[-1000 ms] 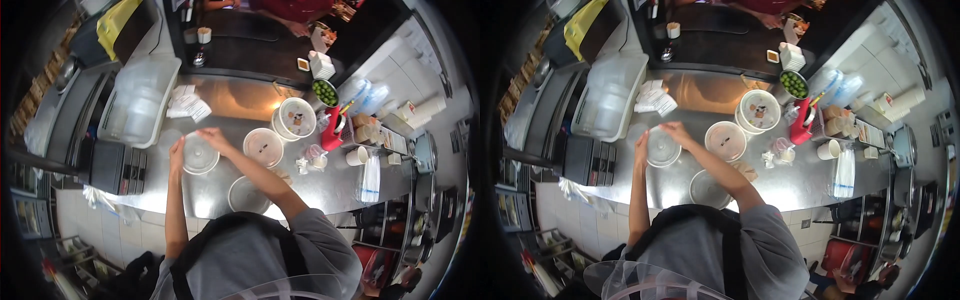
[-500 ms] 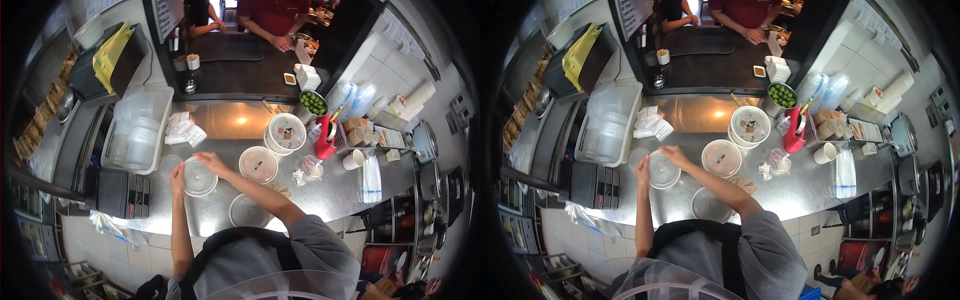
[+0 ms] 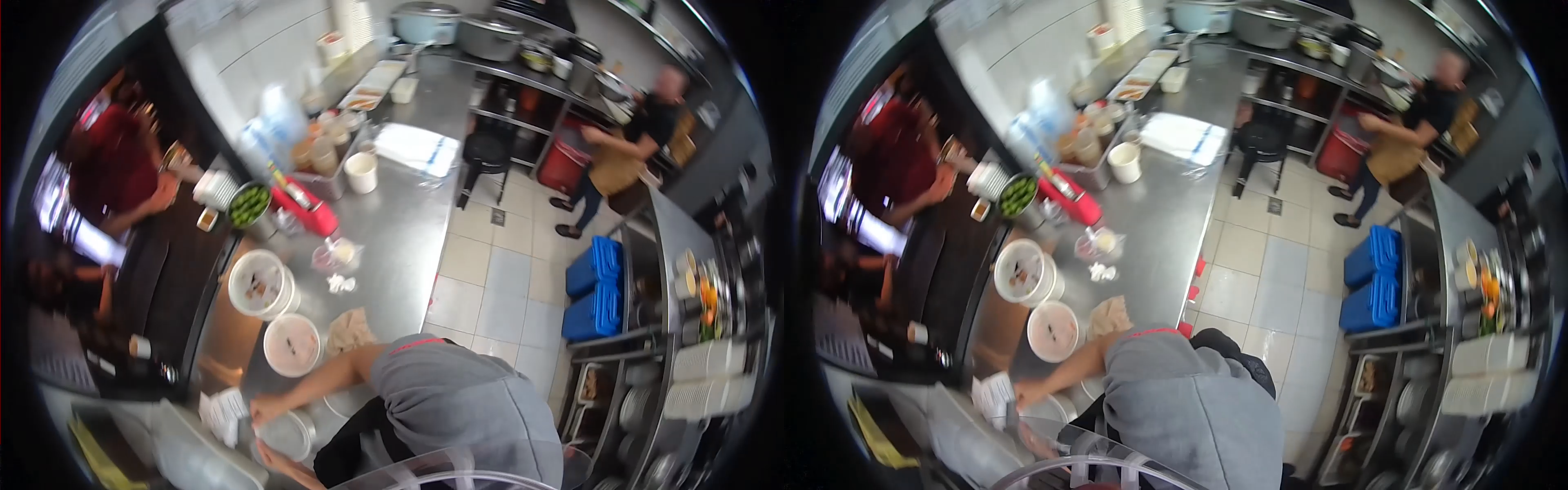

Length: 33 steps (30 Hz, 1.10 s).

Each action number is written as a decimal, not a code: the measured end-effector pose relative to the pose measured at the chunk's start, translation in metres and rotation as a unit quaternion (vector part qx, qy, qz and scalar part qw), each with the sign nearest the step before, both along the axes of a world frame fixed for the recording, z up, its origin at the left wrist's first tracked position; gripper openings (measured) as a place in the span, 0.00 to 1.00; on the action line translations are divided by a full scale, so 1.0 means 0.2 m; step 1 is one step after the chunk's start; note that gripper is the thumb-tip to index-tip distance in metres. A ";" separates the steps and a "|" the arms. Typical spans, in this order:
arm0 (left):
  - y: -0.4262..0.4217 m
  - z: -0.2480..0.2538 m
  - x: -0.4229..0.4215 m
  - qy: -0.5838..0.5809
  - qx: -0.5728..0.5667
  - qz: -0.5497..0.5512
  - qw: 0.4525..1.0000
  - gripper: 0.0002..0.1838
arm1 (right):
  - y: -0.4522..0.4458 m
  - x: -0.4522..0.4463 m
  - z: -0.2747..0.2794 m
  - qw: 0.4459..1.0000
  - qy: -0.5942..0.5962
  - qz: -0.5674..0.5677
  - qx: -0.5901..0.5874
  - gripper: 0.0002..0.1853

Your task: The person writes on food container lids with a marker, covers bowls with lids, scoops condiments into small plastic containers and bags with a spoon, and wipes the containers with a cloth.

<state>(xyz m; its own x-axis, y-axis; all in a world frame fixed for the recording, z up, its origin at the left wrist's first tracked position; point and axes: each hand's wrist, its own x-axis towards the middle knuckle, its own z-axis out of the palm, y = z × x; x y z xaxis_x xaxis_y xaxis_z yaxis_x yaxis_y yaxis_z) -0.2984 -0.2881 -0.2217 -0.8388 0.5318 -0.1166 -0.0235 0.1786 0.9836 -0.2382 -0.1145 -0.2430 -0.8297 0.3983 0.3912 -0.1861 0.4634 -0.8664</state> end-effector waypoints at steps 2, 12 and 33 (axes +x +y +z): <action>0.06 0.06 0.06 -0.024 -0.004 -0.004 1.000 0.27 | -0.03 0.04 0.06 0.999 -0.013 -0.035 0.025 0.17; 0.24 0.15 0.05 -0.046 -0.060 -0.049 0.996 0.29 | -0.01 -0.01 0.02 0.990 0.016 -0.074 -0.121 0.19; 0.11 0.09 -0.07 -0.004 -0.089 -0.004 0.996 0.32 | 0.02 0.04 0.14 0.994 -0.051 -0.075 -0.060 0.19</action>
